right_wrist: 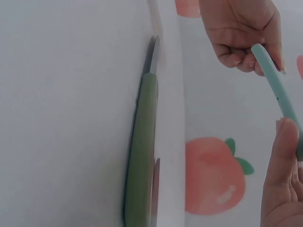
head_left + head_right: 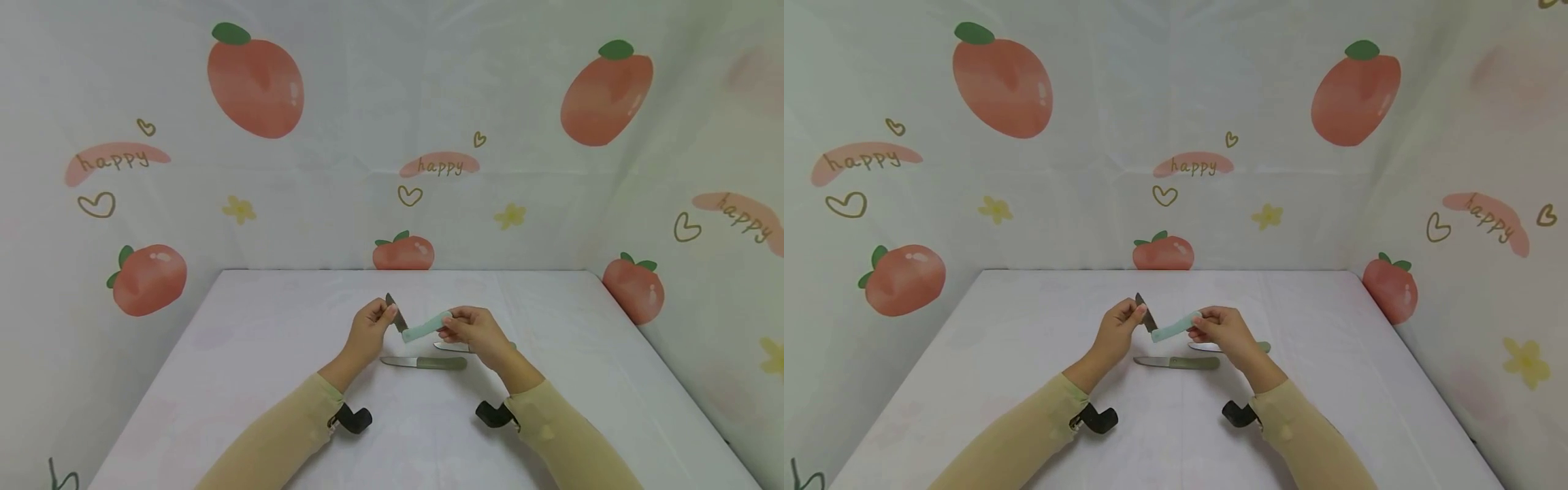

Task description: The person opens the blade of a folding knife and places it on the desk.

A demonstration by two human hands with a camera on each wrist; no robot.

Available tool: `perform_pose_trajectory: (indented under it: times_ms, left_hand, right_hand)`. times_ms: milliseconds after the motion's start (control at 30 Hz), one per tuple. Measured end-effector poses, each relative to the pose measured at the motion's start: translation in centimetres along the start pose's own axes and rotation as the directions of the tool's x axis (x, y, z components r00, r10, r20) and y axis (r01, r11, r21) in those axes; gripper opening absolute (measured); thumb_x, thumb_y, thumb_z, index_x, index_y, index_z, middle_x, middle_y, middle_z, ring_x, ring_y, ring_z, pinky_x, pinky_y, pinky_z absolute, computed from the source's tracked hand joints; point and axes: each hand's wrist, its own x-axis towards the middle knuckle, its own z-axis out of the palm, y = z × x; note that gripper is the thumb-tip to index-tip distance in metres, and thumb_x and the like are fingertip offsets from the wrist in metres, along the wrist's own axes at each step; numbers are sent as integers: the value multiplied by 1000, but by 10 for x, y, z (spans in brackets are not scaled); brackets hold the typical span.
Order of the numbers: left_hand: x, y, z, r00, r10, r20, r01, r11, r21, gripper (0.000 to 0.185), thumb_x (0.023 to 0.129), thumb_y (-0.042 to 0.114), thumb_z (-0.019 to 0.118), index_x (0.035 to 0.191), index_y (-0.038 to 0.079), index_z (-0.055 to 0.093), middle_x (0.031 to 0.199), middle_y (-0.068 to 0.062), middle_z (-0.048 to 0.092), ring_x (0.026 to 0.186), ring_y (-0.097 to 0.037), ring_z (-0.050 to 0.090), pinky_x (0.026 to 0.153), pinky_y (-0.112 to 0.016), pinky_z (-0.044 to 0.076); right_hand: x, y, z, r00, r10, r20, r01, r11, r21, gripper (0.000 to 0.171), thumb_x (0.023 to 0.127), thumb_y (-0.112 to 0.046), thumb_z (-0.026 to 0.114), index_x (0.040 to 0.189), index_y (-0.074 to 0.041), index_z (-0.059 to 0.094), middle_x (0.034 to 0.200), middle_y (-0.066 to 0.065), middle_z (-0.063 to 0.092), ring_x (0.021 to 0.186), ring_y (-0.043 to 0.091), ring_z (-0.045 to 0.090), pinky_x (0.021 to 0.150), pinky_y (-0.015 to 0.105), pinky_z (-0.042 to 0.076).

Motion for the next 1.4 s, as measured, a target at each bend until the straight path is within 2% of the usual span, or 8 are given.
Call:
perform_pose_trajectory:
  times_ms: [167, 333, 467, 767, 933, 1000, 1233, 1400]
  left_hand:
    - [-1, -3, 2, 995, -71, -73, 64, 994, -93, 24, 101, 2, 56, 80, -8, 51, 80, -4, 60, 82, -8, 57, 82, -24, 48]
    - [2, -20, 1, 990, -123, -74, 113, 986, -126, 21, 101, 2, 56, 85, -11, 54, 81, -6, 63, 80, -10, 59, 81, -27, 50]
    - [4, -35, -3, 987, -156, -48, 150, 983, -101, 16, 99, 4, 62, 88, -7, 57, 82, -10, 69, 76, -10, 62, 78, -29, 52]
    - [5, -32, -18, 964, -243, 107, 244, 970, 6, 14, 94, 10, 71, 93, 1, 61, 82, -9, 74, 73, -13, 67, 71, -30, 49]
    - [12, -29, -27, 927, -310, 211, 291, 950, 116, 18, 92, 16, 74, 91, 4, 60, 84, -13, 75, 70, -14, 60, 59, -27, 30]
    - [15, -29, -32, 907, -332, 257, 306, 942, 139, 18, 92, 17, 74, 91, 6, 60, 85, -16, 74, 70, -15, 60, 62, -28, 35]
    - [21, -23, -43, 805, -378, 458, 337, 926, 171, 13, 90, 15, 72, 89, 6, 62, 89, -22, 72, 78, -17, 66, 84, -41, 48]
    - [22, -20, -47, 778, -372, 507, 336, 927, 165, 14, 91, 15, 70, 85, 5, 62, 83, -15, 73, 75, -17, 66, 83, -45, 48]
  right_hand:
    - [-1, 4, 0, 999, 32, -31, -29, 994, 103, 22, 99, -2, 60, 112, 16, 57, 85, 6, 72, 77, 11, 70, 74, 24, 57]
    - [-1, 5, -1, 1000, 19, -18, -17, 992, 126, 17, 99, -2, 60, 108, 13, 60, 84, 6, 73, 77, 12, 70, 74, 24, 57]
    - [-1, 4, -5, 1000, 12, -14, -11, 998, 59, 18, 99, -4, 61, 106, 12, 60, 85, 6, 72, 76, 12, 70, 74, 26, 57]
    - [0, -3, -15, 995, 74, 62, -65, 989, -130, 21, 96, -7, 65, 107, 11, 62, 86, 7, 72, 76, 15, 69, 75, 31, 58]
    - [3, -9, -19, 982, 119, 144, -80, 965, -251, 21, 95, -11, 68, 105, 7, 66, 88, 8, 73, 78, 21, 69, 76, 35, 58]
    - [5, -11, -21, 974, 126, 186, -70, 956, -284, 21, 95, -11, 68, 105, 7, 67, 89, 10, 73, 79, 24, 69, 75, 37, 58]
    - [9, -15, -25, 945, 148, 291, -40, 936, -349, 21, 96, -13, 69, 105, 6, 69, 92, 21, 73, 81, 30, 70, 74, 37, 58]
    - [9, -21, -24, 937, 154, 313, -31, 931, -364, 21, 95, -15, 70, 103, 5, 70, 92, 20, 73, 81, 32, 70, 73, 36, 58]
